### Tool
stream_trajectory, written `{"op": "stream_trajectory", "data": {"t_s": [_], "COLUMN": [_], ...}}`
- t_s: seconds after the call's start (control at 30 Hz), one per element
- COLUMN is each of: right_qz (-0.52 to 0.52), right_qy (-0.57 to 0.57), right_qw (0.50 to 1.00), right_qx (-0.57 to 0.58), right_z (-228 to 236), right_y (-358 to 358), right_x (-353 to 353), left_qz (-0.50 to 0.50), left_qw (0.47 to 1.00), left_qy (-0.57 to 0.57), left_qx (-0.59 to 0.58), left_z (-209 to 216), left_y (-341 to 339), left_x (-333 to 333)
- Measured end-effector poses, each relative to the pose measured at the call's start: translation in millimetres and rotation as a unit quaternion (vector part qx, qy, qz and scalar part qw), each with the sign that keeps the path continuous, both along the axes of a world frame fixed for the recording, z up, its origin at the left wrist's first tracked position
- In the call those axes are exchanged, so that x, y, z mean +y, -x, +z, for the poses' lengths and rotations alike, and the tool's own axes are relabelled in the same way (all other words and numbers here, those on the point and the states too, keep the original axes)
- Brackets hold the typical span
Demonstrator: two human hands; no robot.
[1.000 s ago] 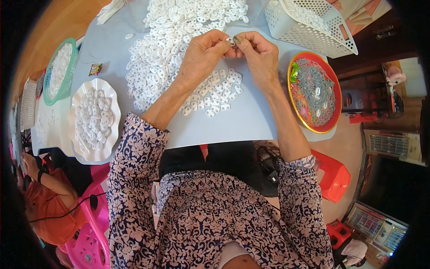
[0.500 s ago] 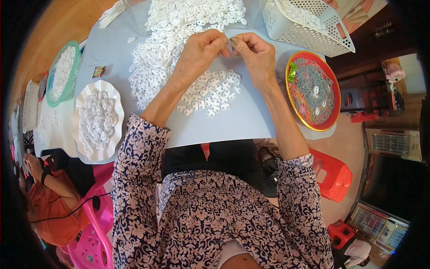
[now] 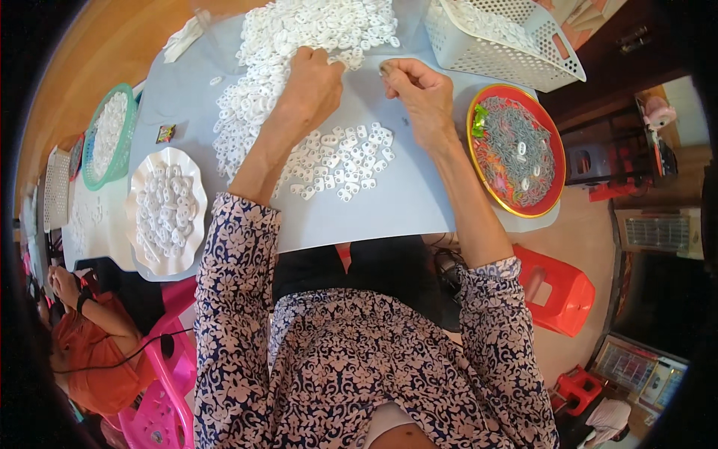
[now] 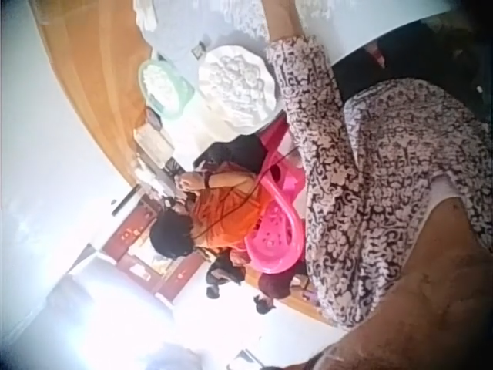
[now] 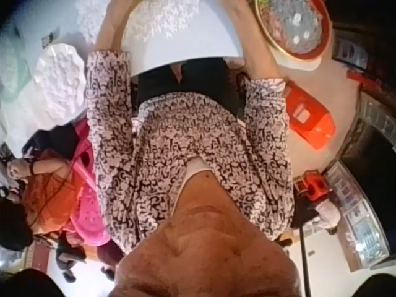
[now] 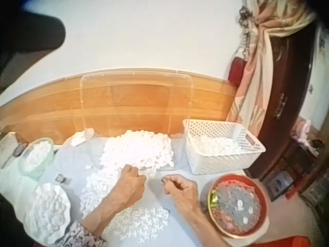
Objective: Assembling small white plastic components by manually joining two pieces together.
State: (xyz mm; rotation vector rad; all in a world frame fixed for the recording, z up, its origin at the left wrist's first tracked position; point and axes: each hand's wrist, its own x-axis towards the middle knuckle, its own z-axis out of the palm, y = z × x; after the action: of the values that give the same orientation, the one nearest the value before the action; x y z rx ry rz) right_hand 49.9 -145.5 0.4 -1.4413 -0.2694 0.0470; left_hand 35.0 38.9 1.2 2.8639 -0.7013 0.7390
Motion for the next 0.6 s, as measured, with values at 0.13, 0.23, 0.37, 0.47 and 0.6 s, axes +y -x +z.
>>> {"op": "stream_trajectory", "data": {"t_s": [0.13, 0.23, 0.37, 0.47, 0.6], "right_qz": [0.011, 0.008, -0.031, -0.012, -0.003], "right_qy": [0.025, 0.024, -0.035, 0.003, 0.021], "right_qw": [1.0, 1.0, 0.999, 1.0, 1.0], "right_qx": [-0.008, -0.01, -0.009, 0.002, -0.001], "right_z": [1.7, 1.3, -1.8, -3.1, -1.3], "right_y": [1.0, -0.4, -4.4, -5.7, -4.8], "right_x": [3.8, 1.0, -0.2, -3.0, -1.1], "left_qz": [-0.014, -0.074, -0.046, -0.046, -0.049], "left_qw": [0.994, 0.969, 0.971, 0.981, 0.984], "left_qy": [0.101, 0.232, 0.224, 0.155, 0.142], "left_qx": [0.036, 0.043, 0.067, 0.104, 0.094], "left_z": [-7.5, -0.7, 8.6, 0.9, -5.2], "left_y": [2.4, 7.1, 7.3, 13.9, 14.8], "left_x": [1.9, -4.9, -3.2, -13.8, -17.4]}}
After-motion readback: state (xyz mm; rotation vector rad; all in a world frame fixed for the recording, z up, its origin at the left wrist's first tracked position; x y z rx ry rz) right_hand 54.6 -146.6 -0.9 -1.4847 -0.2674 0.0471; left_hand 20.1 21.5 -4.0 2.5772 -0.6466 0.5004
